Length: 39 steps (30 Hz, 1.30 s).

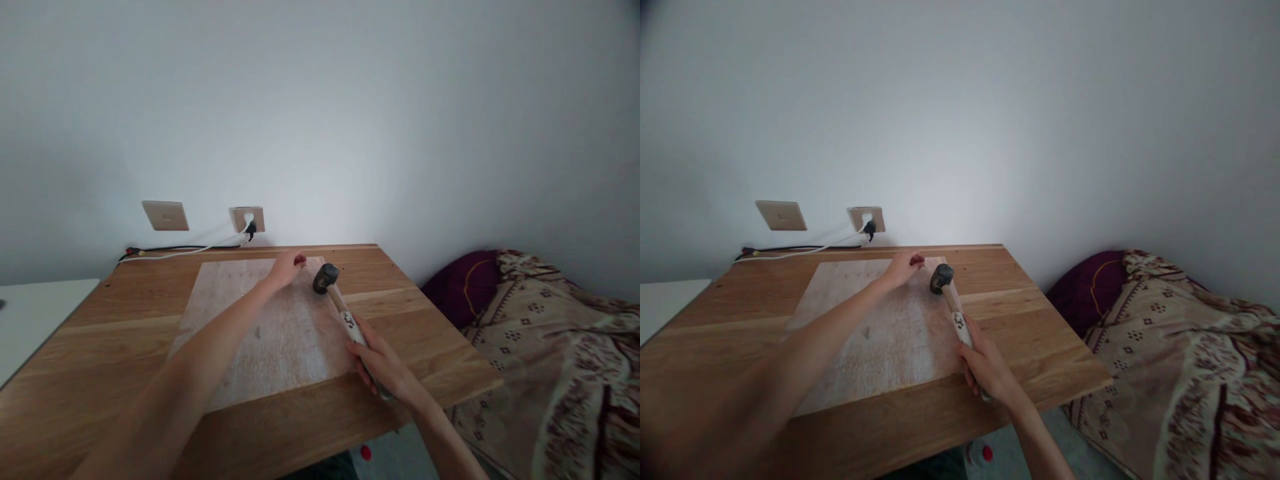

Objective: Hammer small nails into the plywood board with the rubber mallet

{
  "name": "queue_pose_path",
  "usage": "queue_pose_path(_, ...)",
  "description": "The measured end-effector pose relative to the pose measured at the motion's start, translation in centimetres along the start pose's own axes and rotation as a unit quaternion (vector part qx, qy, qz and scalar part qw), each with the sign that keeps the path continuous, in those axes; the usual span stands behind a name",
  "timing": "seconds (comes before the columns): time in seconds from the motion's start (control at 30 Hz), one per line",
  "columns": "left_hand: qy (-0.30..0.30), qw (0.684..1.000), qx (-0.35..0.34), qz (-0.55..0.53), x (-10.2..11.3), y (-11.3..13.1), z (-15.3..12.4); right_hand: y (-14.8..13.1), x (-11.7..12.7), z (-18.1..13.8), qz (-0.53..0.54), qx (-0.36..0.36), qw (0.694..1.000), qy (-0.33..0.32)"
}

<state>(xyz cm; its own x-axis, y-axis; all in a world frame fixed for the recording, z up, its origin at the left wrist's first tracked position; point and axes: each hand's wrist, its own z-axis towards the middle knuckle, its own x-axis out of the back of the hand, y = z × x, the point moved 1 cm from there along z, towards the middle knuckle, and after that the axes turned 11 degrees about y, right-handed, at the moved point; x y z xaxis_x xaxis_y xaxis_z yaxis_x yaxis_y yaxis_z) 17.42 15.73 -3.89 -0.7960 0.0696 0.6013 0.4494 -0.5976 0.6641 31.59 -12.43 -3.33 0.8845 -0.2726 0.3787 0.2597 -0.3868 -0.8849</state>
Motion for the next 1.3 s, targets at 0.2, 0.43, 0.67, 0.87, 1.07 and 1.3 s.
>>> queue_pose_path(0.2,-0.044,0.994,-0.049,0.082,-1.0,-0.3,0.6,1.0,-0.1,0.0,-0.002,0.025,1.0,-0.006)
queue_pose_path(0.43,-0.099,0.976,-0.128,0.146,-0.4,0.5,0.5,0.8,0.1,0.5,-0.003,0.032,0.999,-0.016)
queue_pose_path(0.67,-0.03,0.999,-0.007,0.022,-1.9,-0.5,0.2,-0.7,0.8,1.7,-0.083,0.076,0.994,-0.001)
queue_pose_path(0.87,-0.02,1.0,0.012,-0.019,-2.2,-1.3,-0.2,-1.7,0.4,4.2,-0.095,0.114,0.987,0.063)
queue_pose_path(1.07,-0.012,0.998,0.026,-0.048,-2.1,-1.3,-0.4,-3.3,-0.4,6.1,-0.081,0.145,0.983,0.077)
queue_pose_path(1.3,-0.02,0.998,0.045,-0.023,-1.8,-0.7,-0.4,-4.1,-1.3,6.0,-0.119,0.163,0.977,0.072)
